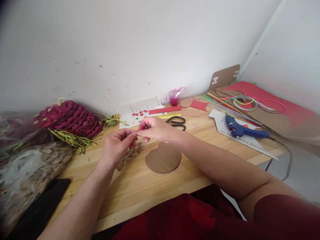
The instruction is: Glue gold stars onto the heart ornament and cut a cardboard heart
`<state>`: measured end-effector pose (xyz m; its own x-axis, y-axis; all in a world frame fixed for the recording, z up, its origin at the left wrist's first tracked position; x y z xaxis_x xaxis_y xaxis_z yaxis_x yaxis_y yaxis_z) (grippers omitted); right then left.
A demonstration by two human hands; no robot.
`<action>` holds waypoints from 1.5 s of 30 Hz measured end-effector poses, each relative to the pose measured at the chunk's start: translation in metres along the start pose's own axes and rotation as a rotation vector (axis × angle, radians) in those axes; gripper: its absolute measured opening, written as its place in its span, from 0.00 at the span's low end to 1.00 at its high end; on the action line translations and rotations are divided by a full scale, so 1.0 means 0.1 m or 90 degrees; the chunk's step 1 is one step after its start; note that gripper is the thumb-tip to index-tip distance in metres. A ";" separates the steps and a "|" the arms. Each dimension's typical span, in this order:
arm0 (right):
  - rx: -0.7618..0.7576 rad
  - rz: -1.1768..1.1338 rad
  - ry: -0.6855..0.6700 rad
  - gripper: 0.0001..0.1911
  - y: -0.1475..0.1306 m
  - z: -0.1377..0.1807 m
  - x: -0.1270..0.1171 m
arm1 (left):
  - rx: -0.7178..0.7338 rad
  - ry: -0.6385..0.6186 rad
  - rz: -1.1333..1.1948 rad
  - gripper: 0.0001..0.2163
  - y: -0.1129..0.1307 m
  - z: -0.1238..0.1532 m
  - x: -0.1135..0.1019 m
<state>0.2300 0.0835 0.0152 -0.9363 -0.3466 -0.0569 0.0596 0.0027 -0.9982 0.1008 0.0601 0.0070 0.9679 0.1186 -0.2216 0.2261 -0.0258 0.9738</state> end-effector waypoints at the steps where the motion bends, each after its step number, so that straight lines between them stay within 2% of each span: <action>1: -0.013 0.012 0.019 0.06 -0.02 0.00 -0.02 | -0.002 -0.004 0.007 0.13 0.00 0.00 0.01; 9: -0.035 -0.033 0.052 0.04 -0.08 -0.01 -0.03 | -0.032 -0.032 0.062 0.15 -0.01 0.01 0.06; 17: -0.056 -0.107 0.153 0.09 -0.07 -0.02 -0.13 | -0.080 -0.040 0.133 0.11 -0.07 0.04 0.11; 23: -0.053 -0.155 0.210 0.14 -0.05 -0.01 -0.19 | -0.133 -0.049 0.216 0.13 -0.14 0.06 0.18; 31: -0.103 -0.066 0.186 0.11 -0.11 -0.01 -0.19 | -0.157 -0.032 0.234 0.14 -0.12 0.07 0.14; 39: -0.060 -0.137 0.096 0.07 -0.03 -0.01 0.01 | -0.117 -0.027 0.164 0.13 -0.09 0.05 0.09; 45: -0.092 -0.017 0.065 0.06 -0.09 0.03 0.07 | -0.108 -0.045 0.104 0.11 -0.10 0.06 0.11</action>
<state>0.2243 0.0780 0.0236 -0.9676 -0.2512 -0.0243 -0.0093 0.1317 -0.9912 0.1094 0.0561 -0.0056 0.9968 0.0560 -0.0577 0.0501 0.1291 0.9904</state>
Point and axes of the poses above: each hand's wrist, its own z-axis away from the middle knuckle, its own x-axis out of the palm, y = z × x, the point moved 10 cm from there along -z, towards the middle knuckle, and after that the axes turned 8 degrees about y, right-handed, at the moved point
